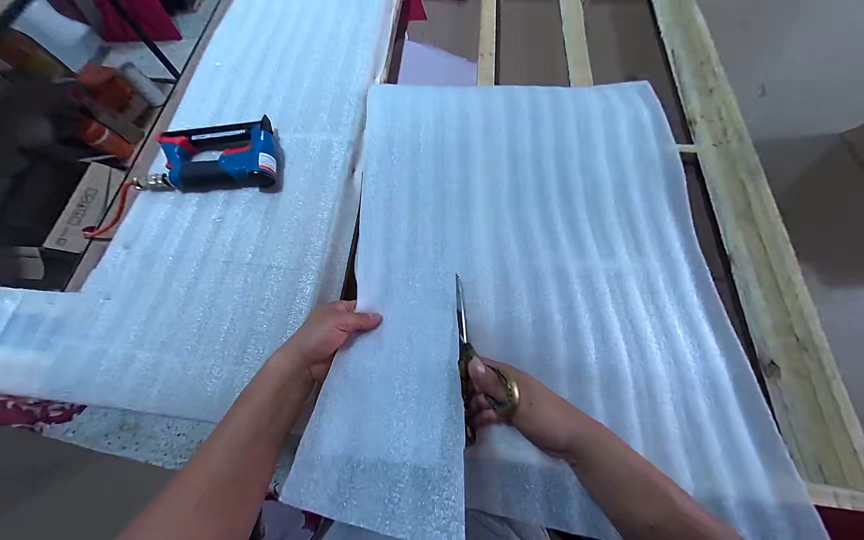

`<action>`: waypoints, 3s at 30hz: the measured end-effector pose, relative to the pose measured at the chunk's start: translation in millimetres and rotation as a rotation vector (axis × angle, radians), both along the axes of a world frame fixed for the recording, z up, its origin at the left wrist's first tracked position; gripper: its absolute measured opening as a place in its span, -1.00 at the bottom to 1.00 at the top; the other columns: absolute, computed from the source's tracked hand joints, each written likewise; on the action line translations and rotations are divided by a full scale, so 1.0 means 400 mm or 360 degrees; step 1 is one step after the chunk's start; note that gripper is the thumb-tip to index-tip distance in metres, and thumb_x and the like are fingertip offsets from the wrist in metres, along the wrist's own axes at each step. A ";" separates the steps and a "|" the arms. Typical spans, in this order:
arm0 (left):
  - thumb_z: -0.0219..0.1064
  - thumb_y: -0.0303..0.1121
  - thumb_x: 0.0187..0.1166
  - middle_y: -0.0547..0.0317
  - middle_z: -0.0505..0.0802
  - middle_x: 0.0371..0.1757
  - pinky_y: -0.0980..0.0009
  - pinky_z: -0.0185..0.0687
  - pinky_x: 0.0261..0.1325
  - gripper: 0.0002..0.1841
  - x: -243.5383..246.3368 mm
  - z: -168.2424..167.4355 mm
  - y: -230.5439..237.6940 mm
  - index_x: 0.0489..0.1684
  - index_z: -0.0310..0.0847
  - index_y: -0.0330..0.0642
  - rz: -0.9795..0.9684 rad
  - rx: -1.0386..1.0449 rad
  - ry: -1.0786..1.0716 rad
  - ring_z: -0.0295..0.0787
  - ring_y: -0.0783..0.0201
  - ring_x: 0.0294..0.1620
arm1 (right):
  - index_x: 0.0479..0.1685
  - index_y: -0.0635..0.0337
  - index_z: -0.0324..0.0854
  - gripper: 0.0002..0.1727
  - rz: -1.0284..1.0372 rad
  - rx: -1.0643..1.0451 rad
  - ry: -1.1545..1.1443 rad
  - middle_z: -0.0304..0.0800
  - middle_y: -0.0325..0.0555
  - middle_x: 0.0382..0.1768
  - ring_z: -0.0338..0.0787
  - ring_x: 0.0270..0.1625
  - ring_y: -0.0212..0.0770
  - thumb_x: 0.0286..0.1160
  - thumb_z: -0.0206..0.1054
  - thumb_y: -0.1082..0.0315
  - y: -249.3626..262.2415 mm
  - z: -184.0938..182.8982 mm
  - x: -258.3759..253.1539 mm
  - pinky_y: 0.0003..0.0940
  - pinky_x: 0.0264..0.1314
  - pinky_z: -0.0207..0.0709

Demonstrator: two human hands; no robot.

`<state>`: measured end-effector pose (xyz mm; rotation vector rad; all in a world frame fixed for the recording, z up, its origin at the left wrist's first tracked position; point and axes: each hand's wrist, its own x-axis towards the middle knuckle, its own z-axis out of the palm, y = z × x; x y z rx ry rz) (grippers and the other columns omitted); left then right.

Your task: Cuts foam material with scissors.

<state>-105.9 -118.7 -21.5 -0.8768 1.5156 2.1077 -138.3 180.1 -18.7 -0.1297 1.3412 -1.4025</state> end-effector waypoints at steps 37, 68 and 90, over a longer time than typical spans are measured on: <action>0.41 0.28 0.48 -0.30 0.75 0.32 -0.19 0.59 0.41 -0.13 -0.267 0.059 -0.233 0.49 0.49 -0.39 0.0285 -0.0779 0.0170 0.71 -0.15 0.36 | -0.05 0.11 0.71 -0.47 0.0040 0.0218 0.0899 0.71 -0.17 -0.51 0.68 -0.52 -0.25 0.45 0.45 -0.22 -0.276 -0.121 -0.348 -0.26 -0.42 0.61; 0.35 -0.53 0.62 0.00 0.92 -0.17 0.26 0.82 0.03 -0.88 -0.325 -0.017 -0.327 -0.01 0.72 -0.31 0.0270 -0.0526 0.0559 0.89 0.20 -0.14 | -0.10 0.21 0.67 -0.37 0.0178 0.0154 0.0888 0.72 -0.15 -0.55 0.73 -0.59 -0.23 0.40 0.45 -0.27 -0.481 -0.085 -0.639 -0.27 -0.50 0.70; 0.39 -0.38 0.66 0.09 0.92 -0.08 0.15 0.83 0.10 -0.79 -0.597 -0.052 -0.418 0.14 0.69 -0.22 0.0621 -0.1064 0.0614 0.90 0.24 -0.06 | -0.06 0.07 0.67 -0.28 0.0091 0.0215 0.1031 0.63 -0.31 -0.55 0.60 -0.57 -0.35 0.21 0.48 -0.44 -0.598 -0.122 -0.780 -0.37 -0.51 0.53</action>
